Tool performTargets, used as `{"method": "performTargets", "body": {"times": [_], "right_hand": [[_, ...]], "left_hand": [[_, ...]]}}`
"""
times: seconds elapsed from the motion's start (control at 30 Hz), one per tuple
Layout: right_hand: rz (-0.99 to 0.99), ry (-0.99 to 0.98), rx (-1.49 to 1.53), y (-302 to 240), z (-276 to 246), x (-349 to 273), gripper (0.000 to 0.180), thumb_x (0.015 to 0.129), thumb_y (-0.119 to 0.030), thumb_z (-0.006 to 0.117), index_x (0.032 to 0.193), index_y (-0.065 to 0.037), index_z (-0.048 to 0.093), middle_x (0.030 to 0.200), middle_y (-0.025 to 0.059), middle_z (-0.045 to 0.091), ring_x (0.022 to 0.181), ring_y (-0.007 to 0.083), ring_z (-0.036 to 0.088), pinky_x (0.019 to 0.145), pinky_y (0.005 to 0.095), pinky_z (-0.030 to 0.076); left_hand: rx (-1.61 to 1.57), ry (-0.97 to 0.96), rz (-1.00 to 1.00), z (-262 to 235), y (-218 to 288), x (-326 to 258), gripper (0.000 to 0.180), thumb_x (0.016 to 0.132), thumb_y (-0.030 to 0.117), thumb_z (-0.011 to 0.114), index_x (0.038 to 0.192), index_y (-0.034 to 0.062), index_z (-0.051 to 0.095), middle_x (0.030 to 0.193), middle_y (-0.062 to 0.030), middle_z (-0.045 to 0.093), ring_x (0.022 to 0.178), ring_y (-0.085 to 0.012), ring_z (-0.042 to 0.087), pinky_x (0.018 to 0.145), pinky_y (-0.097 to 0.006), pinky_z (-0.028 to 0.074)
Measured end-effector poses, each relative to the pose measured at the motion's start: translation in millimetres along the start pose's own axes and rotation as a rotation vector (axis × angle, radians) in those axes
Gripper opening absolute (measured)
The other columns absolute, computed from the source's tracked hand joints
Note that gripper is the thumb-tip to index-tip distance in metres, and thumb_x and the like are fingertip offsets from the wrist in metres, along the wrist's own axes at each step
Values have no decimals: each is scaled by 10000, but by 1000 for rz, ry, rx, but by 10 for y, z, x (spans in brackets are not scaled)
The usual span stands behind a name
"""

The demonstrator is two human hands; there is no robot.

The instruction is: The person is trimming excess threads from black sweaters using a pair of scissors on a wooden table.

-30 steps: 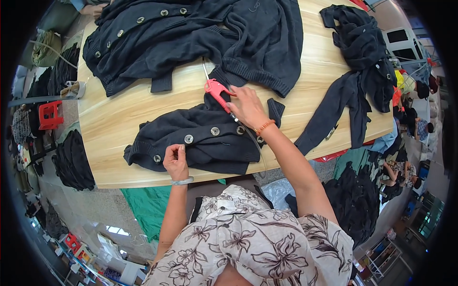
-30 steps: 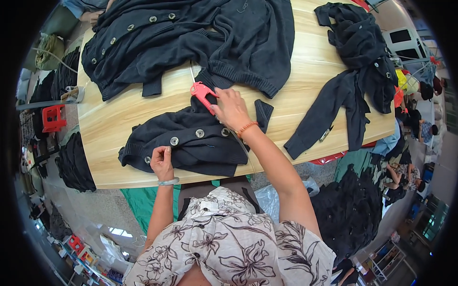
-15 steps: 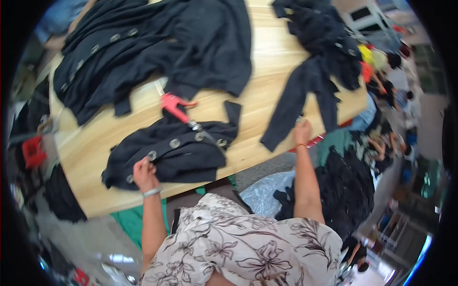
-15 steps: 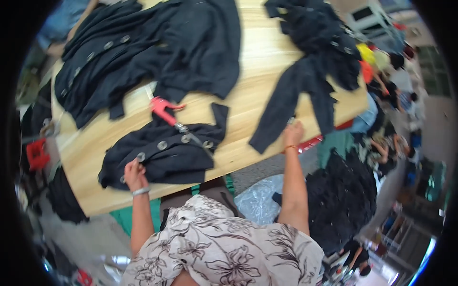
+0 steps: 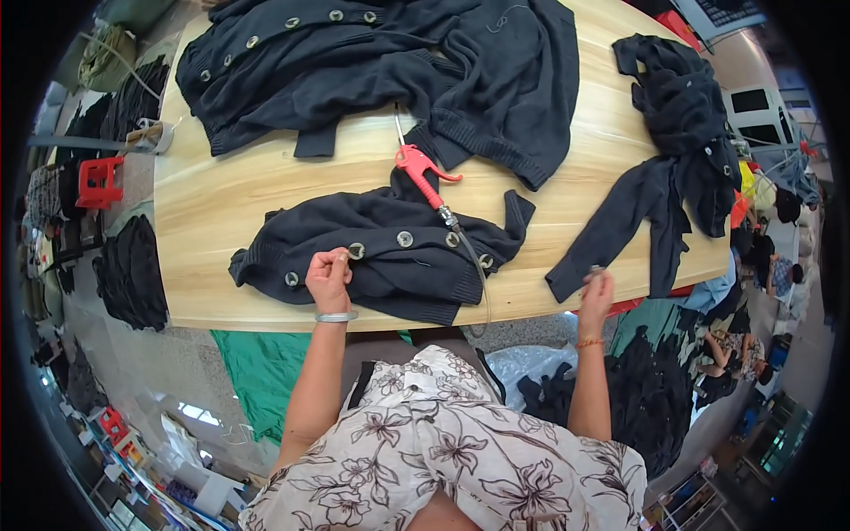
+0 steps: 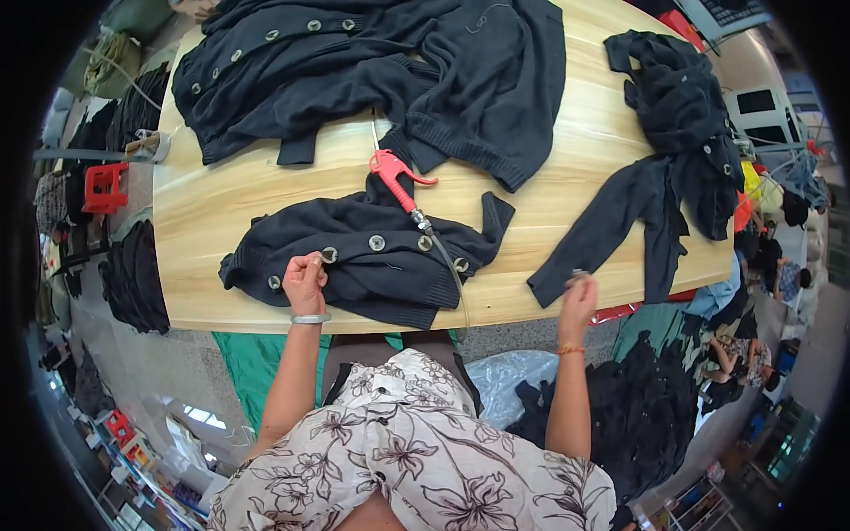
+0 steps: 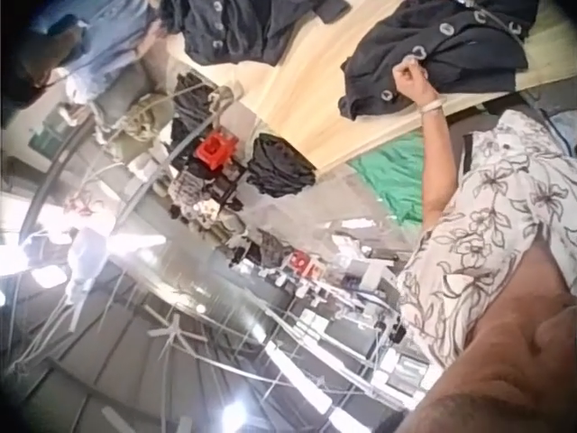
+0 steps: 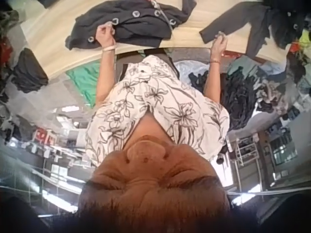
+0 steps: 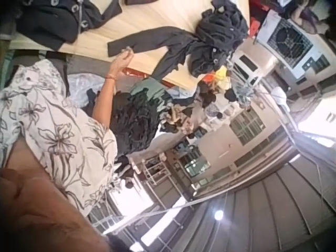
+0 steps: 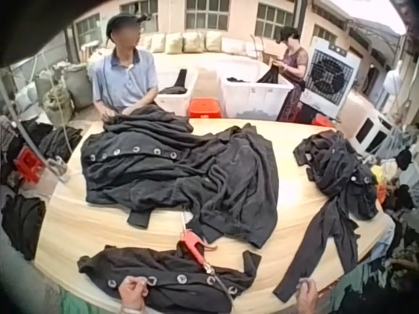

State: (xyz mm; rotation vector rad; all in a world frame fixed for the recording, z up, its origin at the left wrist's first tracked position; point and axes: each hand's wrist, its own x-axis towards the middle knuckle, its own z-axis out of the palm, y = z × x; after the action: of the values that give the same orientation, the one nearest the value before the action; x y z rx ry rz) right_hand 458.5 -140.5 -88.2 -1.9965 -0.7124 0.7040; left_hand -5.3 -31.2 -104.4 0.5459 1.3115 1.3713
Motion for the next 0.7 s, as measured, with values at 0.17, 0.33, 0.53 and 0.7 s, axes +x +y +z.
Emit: {"method": "performTargets", "body": {"times": [0.17, 0.33, 0.53, 0.7], "right_hand": [[129, -819, -14, -1030, 971, -956, 216, 994, -231, 534, 1003, -24, 591, 788, -2, 514, 720, 72, 463, 636, 261, 424], [40, -1126, 117, -1212, 1792, -1439, 234, 988, -243, 556, 958, -14, 594, 722, -32, 478, 669, 51, 433, 586, 235, 387], [387, -1242, 226, -1427, 2334, -1382, 323, 1003, -323, 531, 930, -16, 602, 621, -78, 413, 534, 14, 345, 462, 207, 282], [513, -1295, 188, -1432, 2495, -1340, 344, 998, -366, 529, 920, -38, 598, 616, -71, 421, 506, 22, 341, 441, 208, 276]], "left_hand": [[169, -3, 155, 1, -18, 17, 100, 876, -44, 635, 848, 19, 562, 919, -79, 667, 757, -55, 569, 687, -177, 457], [227, -31, 116, 45, 36, 9, 96, 869, -39, 641, 837, 21, 572, 915, -72, 667, 760, -61, 574, 684, -183, 462], [210, -52, 134, 23, 12, 14, 105, 860, -52, 645, 839, 18, 570, 918, -75, 667, 752, -58, 574, 665, -182, 461], [199, -56, 120, -16, -4, 7, 110, 857, -63, 645, 842, 14, 568, 923, -79, 665, 758, -58, 576, 668, -180, 465]]}}
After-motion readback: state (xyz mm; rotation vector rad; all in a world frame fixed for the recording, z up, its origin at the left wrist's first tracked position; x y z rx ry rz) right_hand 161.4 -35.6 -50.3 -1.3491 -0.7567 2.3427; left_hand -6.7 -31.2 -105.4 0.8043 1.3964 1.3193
